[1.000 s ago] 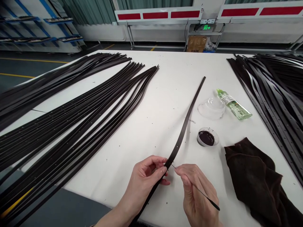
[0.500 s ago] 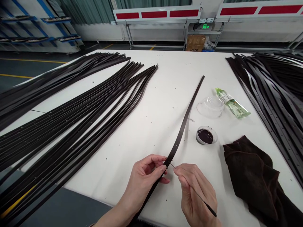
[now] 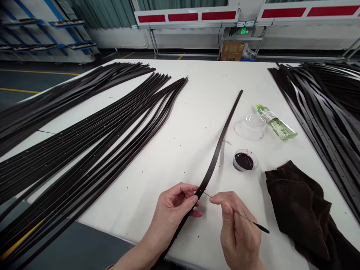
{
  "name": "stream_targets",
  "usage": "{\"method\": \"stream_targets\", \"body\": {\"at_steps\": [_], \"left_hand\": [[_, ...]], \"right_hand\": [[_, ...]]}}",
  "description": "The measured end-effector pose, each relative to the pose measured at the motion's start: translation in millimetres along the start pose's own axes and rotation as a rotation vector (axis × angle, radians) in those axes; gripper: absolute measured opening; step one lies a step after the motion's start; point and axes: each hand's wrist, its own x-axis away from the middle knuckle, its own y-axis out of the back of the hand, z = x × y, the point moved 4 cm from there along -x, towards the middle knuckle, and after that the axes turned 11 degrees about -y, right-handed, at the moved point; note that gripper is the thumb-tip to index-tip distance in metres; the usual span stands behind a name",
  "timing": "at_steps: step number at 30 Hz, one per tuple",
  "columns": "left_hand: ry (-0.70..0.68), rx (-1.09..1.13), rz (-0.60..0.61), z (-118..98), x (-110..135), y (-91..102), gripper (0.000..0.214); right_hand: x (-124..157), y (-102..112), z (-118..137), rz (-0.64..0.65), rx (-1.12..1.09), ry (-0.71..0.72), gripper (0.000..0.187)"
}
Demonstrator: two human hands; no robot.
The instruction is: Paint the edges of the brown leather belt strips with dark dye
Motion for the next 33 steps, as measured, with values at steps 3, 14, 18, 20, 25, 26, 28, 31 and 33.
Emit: {"method": "stream_targets", "body": {"at_steps": [3, 14, 18, 20, 25, 26, 28, 31, 33], "left_hand": [[-0.003, -0.002, 0.006, 1.2, -0.4, 0.9, 0.018], [-0.003, -0.02, 0.003, -1.8, 0.1, 0.6, 0.017], [-0.009, -0.013, 0.009, -1.8, 0.7, 0.1, 0.017], [-0.014, -0.009, 0.015, -1.9, 1.1, -0.3, 0.017], [0.007, 0.014, -0.003, -1.5, 0.4, 0.0, 0.02], [0.019, 0.028, -0.014, -1.5, 0.1, 0.4, 0.021], [0.055, 0.065, -0.026, -1.9, 0.0, 1.0, 0.025], [0.119, 0.134, 0.002, -3.5, 0.8, 0.0, 0.029], [0.142, 0.168, 0.045, -5.5, 1.6, -1.6, 0.026]], "right_hand": [[3.0, -1.6, -1.5, 0.043, -0.034, 0.015, 0.029], [0.6, -1.5, -3.0, 0.026, 0.024, -0.041, 0.027], [-0.9, -2.5, -2.7, 0.032, 0.034, -0.046, 0.026], [-1.9, -4.4, -2.2, 0.059, 0.053, -0.049, 0.026], [6.0, -0.2, 0.2, -0.049, -0.009, 0.001, 0.025], [8.4, 3.7, -0.6, -0.138, -0.046, -0.018, 0.025], [11.3, 9.2, -5.1, -0.274, -0.097, -0.138, 0.023], [8.2, 5.0, -13.6, -0.214, -0.08, -0.396, 0.016], [5.2, -1.6, -17.7, -0.106, -0.117, -0.519, 0.008]]}}
